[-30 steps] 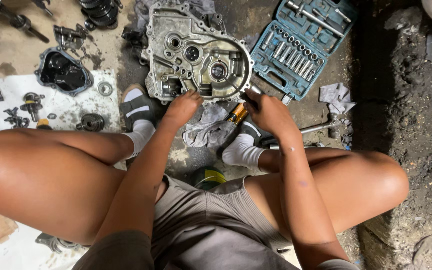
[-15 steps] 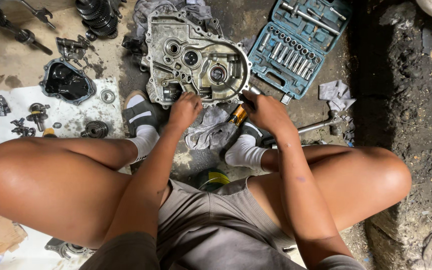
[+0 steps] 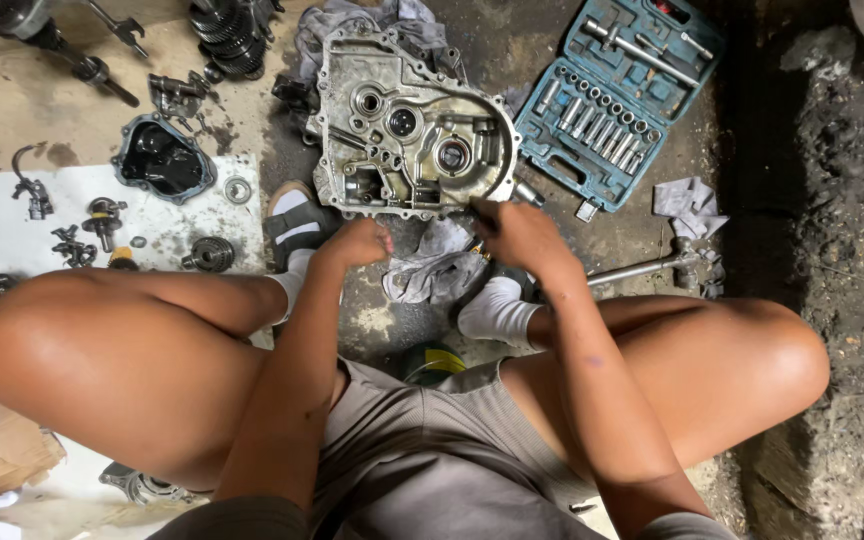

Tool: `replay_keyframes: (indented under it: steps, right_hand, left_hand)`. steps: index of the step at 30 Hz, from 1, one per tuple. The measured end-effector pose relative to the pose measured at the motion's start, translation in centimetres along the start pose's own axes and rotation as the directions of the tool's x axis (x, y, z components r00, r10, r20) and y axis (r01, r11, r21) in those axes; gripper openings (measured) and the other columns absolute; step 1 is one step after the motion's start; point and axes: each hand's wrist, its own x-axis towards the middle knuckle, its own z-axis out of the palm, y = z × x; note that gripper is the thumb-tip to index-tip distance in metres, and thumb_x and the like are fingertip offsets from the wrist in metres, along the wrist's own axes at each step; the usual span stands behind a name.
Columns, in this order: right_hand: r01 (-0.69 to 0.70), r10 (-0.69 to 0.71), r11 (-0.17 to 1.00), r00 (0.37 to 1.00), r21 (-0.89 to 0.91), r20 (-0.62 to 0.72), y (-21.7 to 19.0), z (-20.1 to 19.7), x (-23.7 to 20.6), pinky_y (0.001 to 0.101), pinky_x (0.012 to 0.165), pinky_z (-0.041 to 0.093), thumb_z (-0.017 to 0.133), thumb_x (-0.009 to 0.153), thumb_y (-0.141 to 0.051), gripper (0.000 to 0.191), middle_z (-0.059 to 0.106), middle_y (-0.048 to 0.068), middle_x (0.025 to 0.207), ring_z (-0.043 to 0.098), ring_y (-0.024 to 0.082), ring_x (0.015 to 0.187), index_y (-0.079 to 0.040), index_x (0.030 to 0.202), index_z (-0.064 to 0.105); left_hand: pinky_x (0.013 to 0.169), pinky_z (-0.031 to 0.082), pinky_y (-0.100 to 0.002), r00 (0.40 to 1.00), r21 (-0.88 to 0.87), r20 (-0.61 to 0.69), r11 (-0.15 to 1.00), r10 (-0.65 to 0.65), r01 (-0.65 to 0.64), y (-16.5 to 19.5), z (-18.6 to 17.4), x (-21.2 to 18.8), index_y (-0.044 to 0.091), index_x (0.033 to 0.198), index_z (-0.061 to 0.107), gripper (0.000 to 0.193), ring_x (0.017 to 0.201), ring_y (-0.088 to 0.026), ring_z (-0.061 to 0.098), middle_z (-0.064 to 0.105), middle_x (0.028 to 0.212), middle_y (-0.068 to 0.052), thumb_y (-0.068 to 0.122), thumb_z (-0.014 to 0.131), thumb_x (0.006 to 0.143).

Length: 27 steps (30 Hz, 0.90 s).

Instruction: The person sits on the floor and uses a hammer and punch to remove a pin from a disassembled engine casing. They repeatedly strike the punch to drive the pin out, then remove the pin by hand.

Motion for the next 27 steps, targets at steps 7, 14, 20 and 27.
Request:
replay_keyframes:
  steps: [7, 14, 20, 27]
  right_hand:
    - [0.057, -0.055, 0.996, 0.998, -0.065, 0.025, -1.9, 4.9, 0.8, 0.0525, 0.082, 0.055, 0.065, 0.092, -0.028, 0.031, 0.074, 0.021, 0.097, 0.07, 0.042, 0.093, -0.016, 0.119, 0.072]
    - [-0.026, 0.028, 0.999, 0.994, -0.022, 0.106, -2.3, 4.8, 2.3, 0.0531, 0.083, 0.055, 0.067, 0.09, -0.029, 0.027, 0.073, 0.023, 0.099, 0.069, 0.043, 0.095, -0.014, 0.111, 0.075]
    - [0.065, -0.039, 0.993, 0.971, -0.103, 0.238, -2.6, 2.9, 4.3, 0.0525, 0.083, 0.055, 0.067, 0.088, -0.025, 0.031, 0.072, 0.024, 0.103, 0.069, 0.044, 0.098, -0.01, 0.115, 0.072]
    - [0.091, -0.081, 0.996, 0.934, -0.012, 0.347, -2.8, 1.8, 6.0, 0.0479, 0.084, 0.054, 0.066, 0.086, -0.02, 0.038, 0.074, 0.024, 0.106, 0.071, 0.04, 0.096, -0.011, 0.123, 0.071]
  left_hand:
    - [0.078, 0.059, -0.038, 0.855, 0.007, -0.515, 0.998, 0.059, -0.064, 0.6, 0.9, -0.8, 0.005, 0.104, 0.074, 0.019, 0.085, -0.026, 0.075, 0.078, 0.096, -0.012, 0.009, 0.067, 0.086]
    - [0.061, 0.053, -0.037, 0.916, -0.769, -0.244, 0.64, -0.319, 0.018, 4.7, 5.3, 0.8, 0.004, 0.106, 0.07, 0.037, 0.068, -0.022, 0.071, 0.076, 0.084, -0.008, 0.04, 0.061, 0.101]
    - [0.065, 0.053, -0.03, 0.89, -0.947, -0.322, 0.104, -0.323, -0.305, 8.6, 10.0, 2.8, 0.013, 0.102, 0.07, 0.026, 0.076, -0.013, 0.067, 0.071, 0.089, 0.0, 0.035, 0.056, 0.1]
    - [0.057, 0.038, -0.031, 0.748, -0.851, -0.436, -0.042, -0.5, -0.524, 10.5, 10.8, 5.8, 0.008, 0.091, 0.064, 0.027, 0.066, -0.012, 0.05, 0.059, 0.078, 0.0, 0.028, 0.056, 0.107]
